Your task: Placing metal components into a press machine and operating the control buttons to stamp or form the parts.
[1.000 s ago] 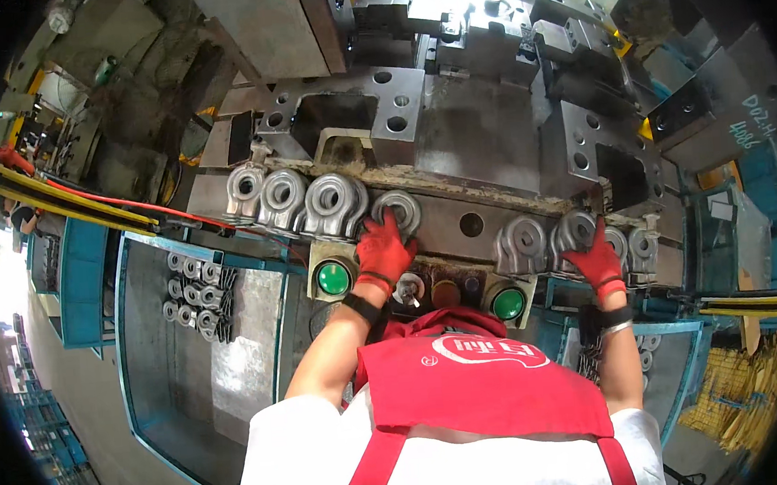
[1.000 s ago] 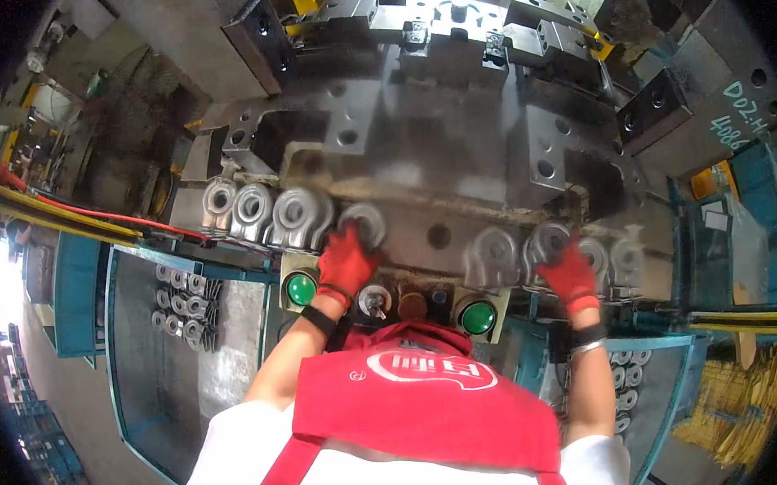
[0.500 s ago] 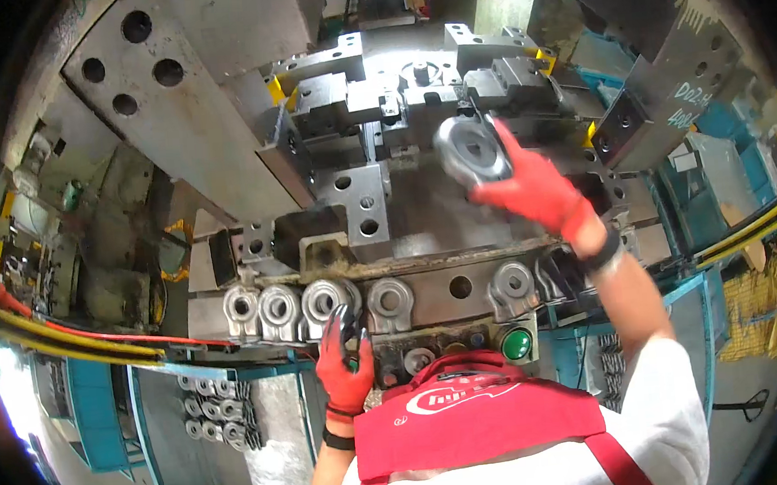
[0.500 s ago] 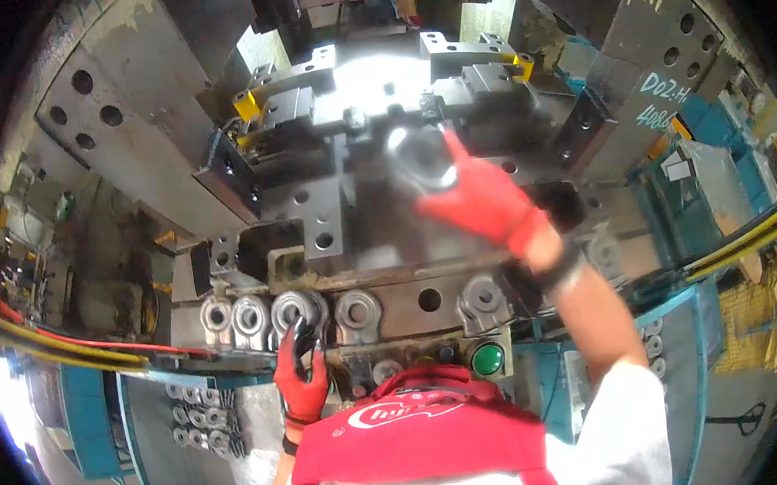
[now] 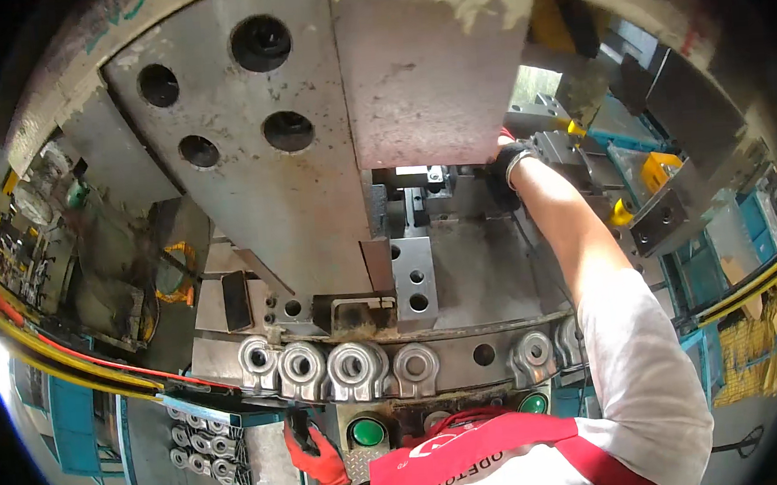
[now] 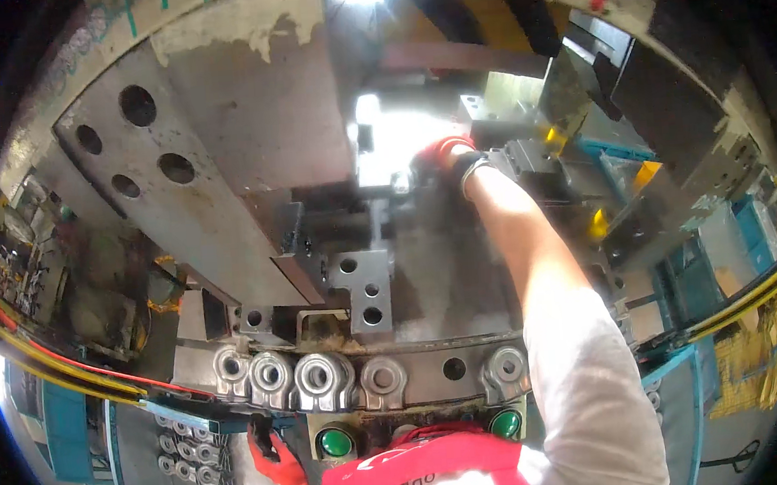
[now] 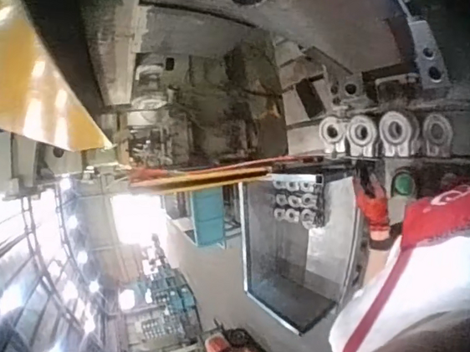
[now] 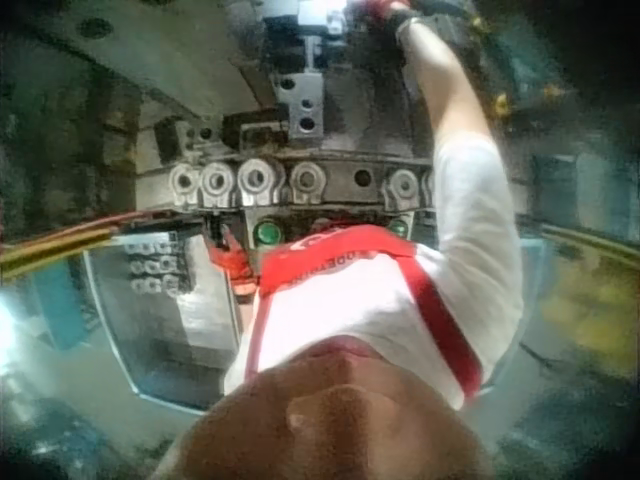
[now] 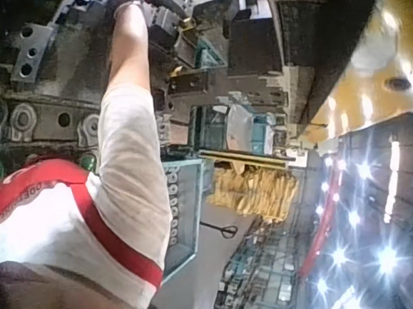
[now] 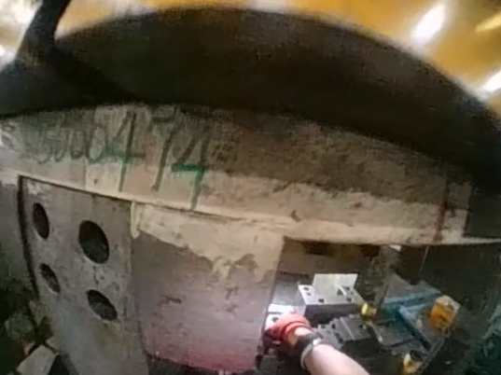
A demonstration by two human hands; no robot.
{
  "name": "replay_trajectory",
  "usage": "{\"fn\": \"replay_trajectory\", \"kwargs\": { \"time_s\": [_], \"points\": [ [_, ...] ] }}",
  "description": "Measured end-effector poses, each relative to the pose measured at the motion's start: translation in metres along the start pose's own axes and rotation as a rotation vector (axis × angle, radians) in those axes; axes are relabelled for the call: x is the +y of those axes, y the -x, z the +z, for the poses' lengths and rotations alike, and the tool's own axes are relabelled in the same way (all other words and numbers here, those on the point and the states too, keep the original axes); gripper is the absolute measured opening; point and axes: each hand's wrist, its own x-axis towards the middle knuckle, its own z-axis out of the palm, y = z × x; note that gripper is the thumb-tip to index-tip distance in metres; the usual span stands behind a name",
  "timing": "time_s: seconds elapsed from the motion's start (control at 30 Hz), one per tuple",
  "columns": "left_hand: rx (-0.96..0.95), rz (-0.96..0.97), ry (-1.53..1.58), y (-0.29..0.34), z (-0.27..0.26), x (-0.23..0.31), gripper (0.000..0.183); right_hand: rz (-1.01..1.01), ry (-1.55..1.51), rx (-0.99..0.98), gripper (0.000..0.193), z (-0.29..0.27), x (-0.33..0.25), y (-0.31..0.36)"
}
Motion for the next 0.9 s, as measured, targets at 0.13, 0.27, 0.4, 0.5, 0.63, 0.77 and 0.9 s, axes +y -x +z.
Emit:
{"fn": "replay_trajectory", "kwargs": {
  "time_s": [0.13,0.27,0.4,0.5,0.63,0.77,0.9],
  "points": [
    [0.023,0.017,-0.100,0.000,0.003,-0.005,0.038,-0.061,0.053,-0.067,0.066,0.011,0.009,-0.025],
    [-0.039,-0.020,-0.069,0.002,0.004,0.003,0.037,-0.105,0.058,-0.140,0.054,0.014,0.002,-0.030],
    [-0.047,-0.062,-0.134,0.008,0.000,0.003,0.037,-0.100,0.071,-0.163,0.044,0.005,-0.019,-0.005],
    [-0.013,-0.102,-0.107,0.015,0.001,-0.010,0.042,-0.067,0.046,-0.129,0.060,-0.016,-0.022,0.034],
    [0.044,-0.236,0.227,0.028,0.004,-0.048,0.047,-0.487,-0.248,0.186,0.052,-0.001,-0.003,0.137],
    [-0.203,-0.600,0.265,0.046,-0.004,-0.088,0.050,-0.505,-0.553,-0.003,0.040,0.039,0.068,0.308],
    [-0.594,-0.859,0.287,0.071,-0.006,-0.100,0.073,0.087,-0.819,0.082,0.025,0.135,0.158,0.432]
  ]
}}
